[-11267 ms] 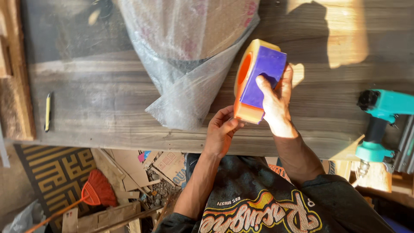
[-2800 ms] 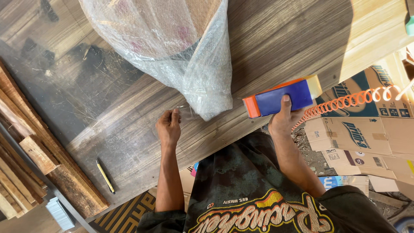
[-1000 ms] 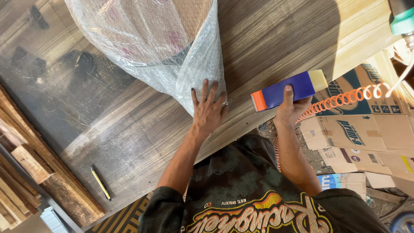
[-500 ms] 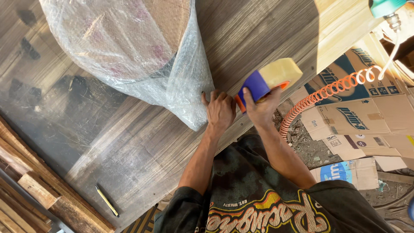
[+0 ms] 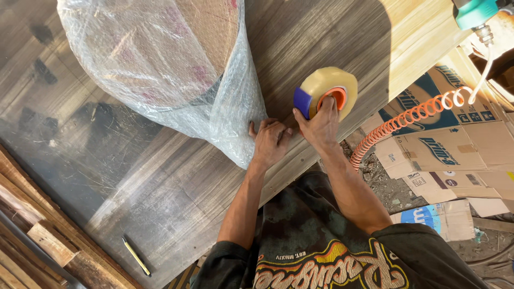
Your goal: The person wraps a circular board with bubble wrap and applies tape using a handheld dispenser.
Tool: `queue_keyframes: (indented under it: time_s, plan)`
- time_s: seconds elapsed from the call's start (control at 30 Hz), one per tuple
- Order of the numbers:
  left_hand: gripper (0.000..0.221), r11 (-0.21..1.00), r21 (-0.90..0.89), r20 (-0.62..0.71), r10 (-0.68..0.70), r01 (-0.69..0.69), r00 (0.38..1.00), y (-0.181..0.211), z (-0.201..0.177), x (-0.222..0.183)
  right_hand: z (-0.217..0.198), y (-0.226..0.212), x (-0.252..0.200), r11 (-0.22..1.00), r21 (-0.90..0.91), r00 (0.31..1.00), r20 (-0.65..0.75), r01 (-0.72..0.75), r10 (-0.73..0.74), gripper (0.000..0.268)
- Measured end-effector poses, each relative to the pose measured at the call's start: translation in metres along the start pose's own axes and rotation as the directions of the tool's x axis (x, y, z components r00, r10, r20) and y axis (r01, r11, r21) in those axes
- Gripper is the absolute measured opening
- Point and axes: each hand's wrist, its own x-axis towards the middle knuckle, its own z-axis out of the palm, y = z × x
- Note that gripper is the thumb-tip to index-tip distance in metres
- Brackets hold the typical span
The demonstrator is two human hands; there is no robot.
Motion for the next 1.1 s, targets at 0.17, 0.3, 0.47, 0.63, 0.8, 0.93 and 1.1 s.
queue_keyframes:
  time_s: [0.17,0.3,0.47,0.63,0.8,0.93,1.1]
  plan:
    - [0.028,0.996,-0.084,0.031,-0.003,0.006,1.000,0.018,-0.021,0.004,-0.001,0.020,0.019,0.923,-0.368,0.959,0.282,0.108,0.000,0.066]
    - [0.024,0.996,-0.085,0.038,0.004,-0.001,0.999,-0.001,-0.005,0.000,-0.018,0.013,0.015,0.939,-0.300,0.955,0.287,0.170,-0.081,0.056]
    - [0.024,0.988,-0.140,0.022,0.070,-0.067,0.997,0.031,-0.036,0.003,-0.049,-0.008,-0.003,0.947,0.229,0.953,0.151,0.225,-0.263,0.046]
    - [0.018,0.998,0.018,0.076,0.053,-0.055,0.996,-0.019,0.005,-0.002,-0.032,0.012,-0.029,0.833,0.436,0.777,0.630,-0.340,-0.013,0.055]
    - [0.019,0.975,0.207,0.067,0.070,-0.083,0.995,-0.001,-0.006,-0.012,-0.017,0.036,-0.034,0.812,0.456,0.798,0.603,-0.364,0.020,0.039]
    - [0.064,0.918,0.373,0.073,0.114,-0.133,0.991,-0.009,-0.014,-0.033,-0.018,0.023,-0.031,0.820,0.440,0.809,0.586,-0.366,0.046,0.037]
    - [0.081,0.810,0.585,0.030,-0.060,0.031,0.998,-0.041,-0.008,-0.055,0.012,0.045,-0.043,0.861,0.378,0.824,0.561,-0.340,0.079,0.032]
